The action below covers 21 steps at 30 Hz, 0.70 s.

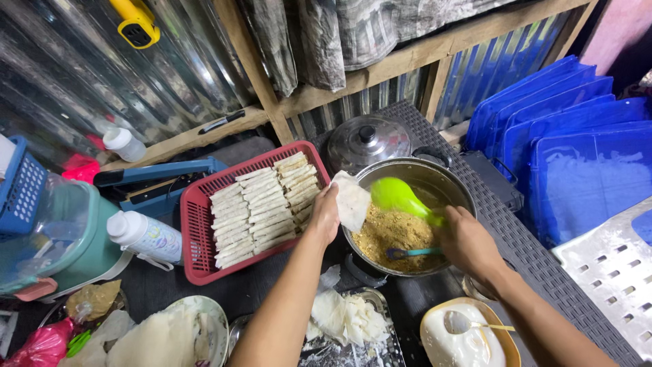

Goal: The person repeatedly scoops a brown granular filling onto thin white sheets, rolls them into cylinders, and places the finished rolls into a red basket. The process is repeated multiple times with consistent hand motions.

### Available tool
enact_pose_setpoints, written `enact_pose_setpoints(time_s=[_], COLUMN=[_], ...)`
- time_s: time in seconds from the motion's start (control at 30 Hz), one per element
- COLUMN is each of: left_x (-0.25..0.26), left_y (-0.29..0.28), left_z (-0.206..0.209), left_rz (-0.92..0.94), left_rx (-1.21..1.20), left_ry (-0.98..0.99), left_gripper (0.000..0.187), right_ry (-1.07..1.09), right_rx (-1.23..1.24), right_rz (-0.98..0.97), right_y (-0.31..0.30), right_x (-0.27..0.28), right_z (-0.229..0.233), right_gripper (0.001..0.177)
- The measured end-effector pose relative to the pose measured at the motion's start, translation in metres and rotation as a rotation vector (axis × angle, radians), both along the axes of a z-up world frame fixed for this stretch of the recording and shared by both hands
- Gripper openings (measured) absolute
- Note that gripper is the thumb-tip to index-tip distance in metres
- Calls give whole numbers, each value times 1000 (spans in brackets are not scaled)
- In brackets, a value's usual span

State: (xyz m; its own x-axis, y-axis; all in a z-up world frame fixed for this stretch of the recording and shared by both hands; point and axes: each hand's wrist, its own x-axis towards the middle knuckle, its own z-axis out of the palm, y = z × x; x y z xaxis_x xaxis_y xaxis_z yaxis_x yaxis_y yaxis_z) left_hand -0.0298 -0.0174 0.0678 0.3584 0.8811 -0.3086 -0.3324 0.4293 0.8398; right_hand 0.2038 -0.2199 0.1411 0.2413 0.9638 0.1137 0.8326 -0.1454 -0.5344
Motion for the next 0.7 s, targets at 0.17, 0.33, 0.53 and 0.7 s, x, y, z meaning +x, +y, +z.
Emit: enact_pose_setpoints(time_s=[0.17,0.33,0.53,0.7], left_x=[1,-15,-16,-57], left_y=[-3,-7,-21,-48], left_z=[5,8,14,39], left_rz=[-7,4,-85,-148], left_rx=[-2,10,73,161], left_ry=[-22,157,278,224], left_gripper=[42,42,44,43], right_ry=[147,31,20,-302], right_rx=[12,20,9,-80], right_rz=[178,15,79,109], right_y=[5,7,20,24], right_x=[-7,2,3,10], right_z=[-2,-6,-44,-61], right_gripper=[34,36,37,42])
